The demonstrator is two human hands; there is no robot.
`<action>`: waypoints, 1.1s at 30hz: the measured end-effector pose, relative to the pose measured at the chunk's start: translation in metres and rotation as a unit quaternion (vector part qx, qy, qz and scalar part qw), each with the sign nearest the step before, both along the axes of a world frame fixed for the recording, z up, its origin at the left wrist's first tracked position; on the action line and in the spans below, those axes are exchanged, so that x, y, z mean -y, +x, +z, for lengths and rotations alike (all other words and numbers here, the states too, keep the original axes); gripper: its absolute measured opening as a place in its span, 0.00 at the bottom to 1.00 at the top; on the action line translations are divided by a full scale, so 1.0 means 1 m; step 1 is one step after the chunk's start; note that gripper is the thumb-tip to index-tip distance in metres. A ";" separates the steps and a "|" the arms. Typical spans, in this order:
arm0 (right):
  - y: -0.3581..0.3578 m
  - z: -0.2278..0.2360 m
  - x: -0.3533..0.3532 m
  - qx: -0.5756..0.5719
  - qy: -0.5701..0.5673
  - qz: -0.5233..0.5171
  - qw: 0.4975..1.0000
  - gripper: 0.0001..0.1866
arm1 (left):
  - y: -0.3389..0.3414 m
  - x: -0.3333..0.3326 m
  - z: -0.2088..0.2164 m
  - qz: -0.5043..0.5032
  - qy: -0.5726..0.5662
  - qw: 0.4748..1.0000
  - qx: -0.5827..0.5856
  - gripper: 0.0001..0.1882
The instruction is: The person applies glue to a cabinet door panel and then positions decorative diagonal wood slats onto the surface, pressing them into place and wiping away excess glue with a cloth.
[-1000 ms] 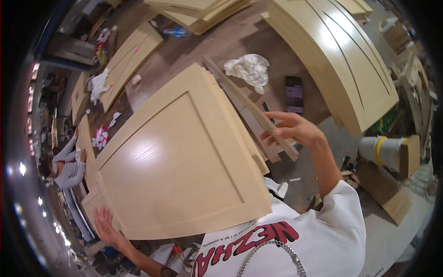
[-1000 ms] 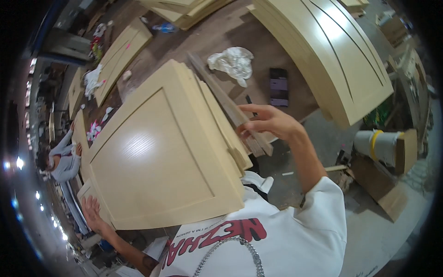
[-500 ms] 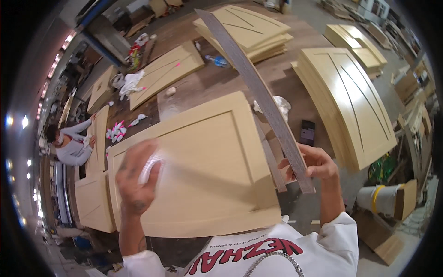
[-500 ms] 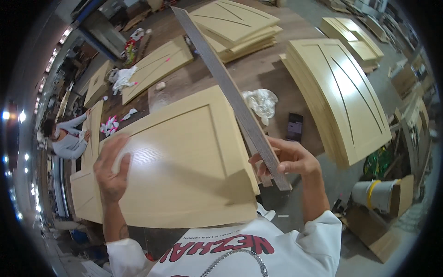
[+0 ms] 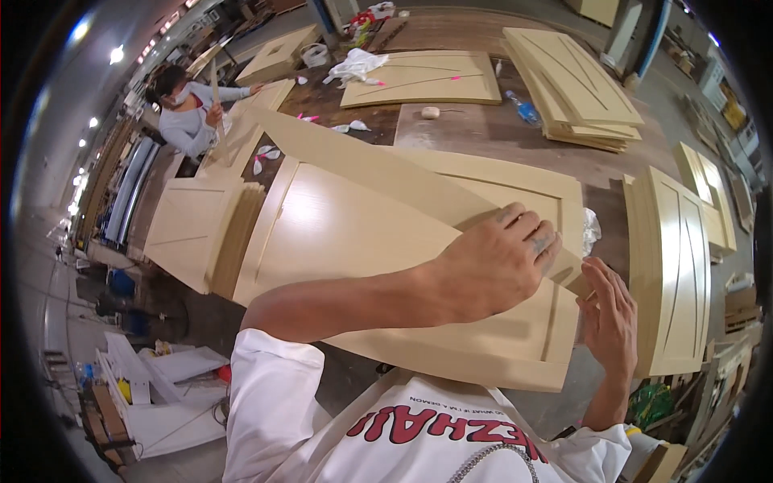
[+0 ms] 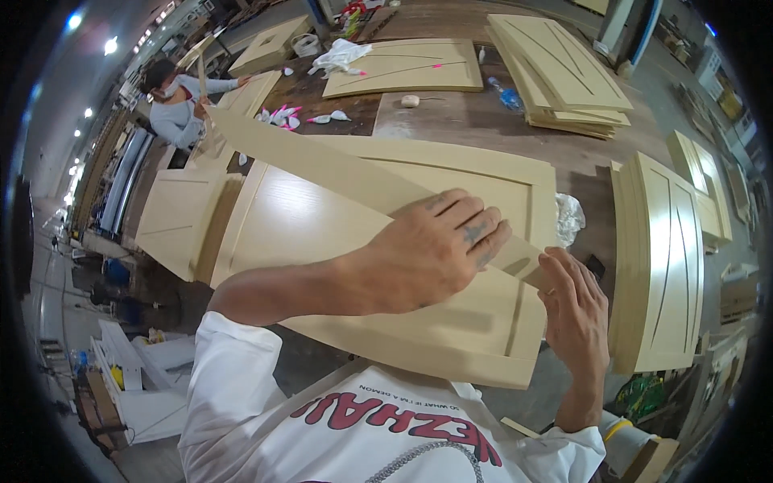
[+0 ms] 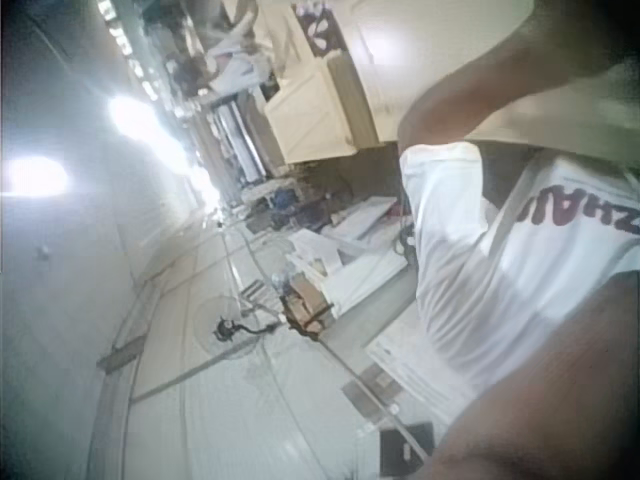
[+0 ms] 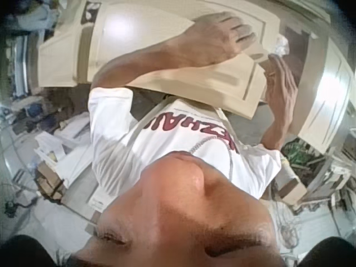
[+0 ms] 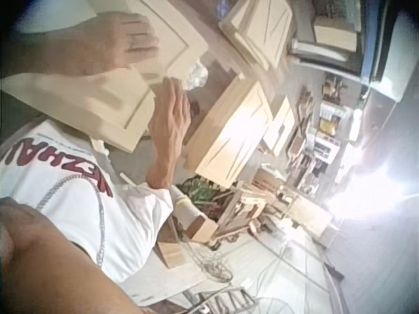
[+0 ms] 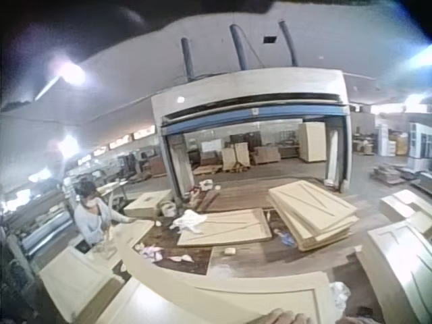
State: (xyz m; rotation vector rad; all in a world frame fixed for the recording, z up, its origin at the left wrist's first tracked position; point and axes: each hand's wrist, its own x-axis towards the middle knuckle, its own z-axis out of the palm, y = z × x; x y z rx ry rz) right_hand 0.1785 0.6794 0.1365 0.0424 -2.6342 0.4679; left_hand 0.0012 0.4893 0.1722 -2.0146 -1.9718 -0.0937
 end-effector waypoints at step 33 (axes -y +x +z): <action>0.000 -0.121 -0.088 -0.043 -0.543 -0.162 0.823 0.24 | -0.228 0.008 -0.071 0.152 -0.287 0.602 0.730 0.20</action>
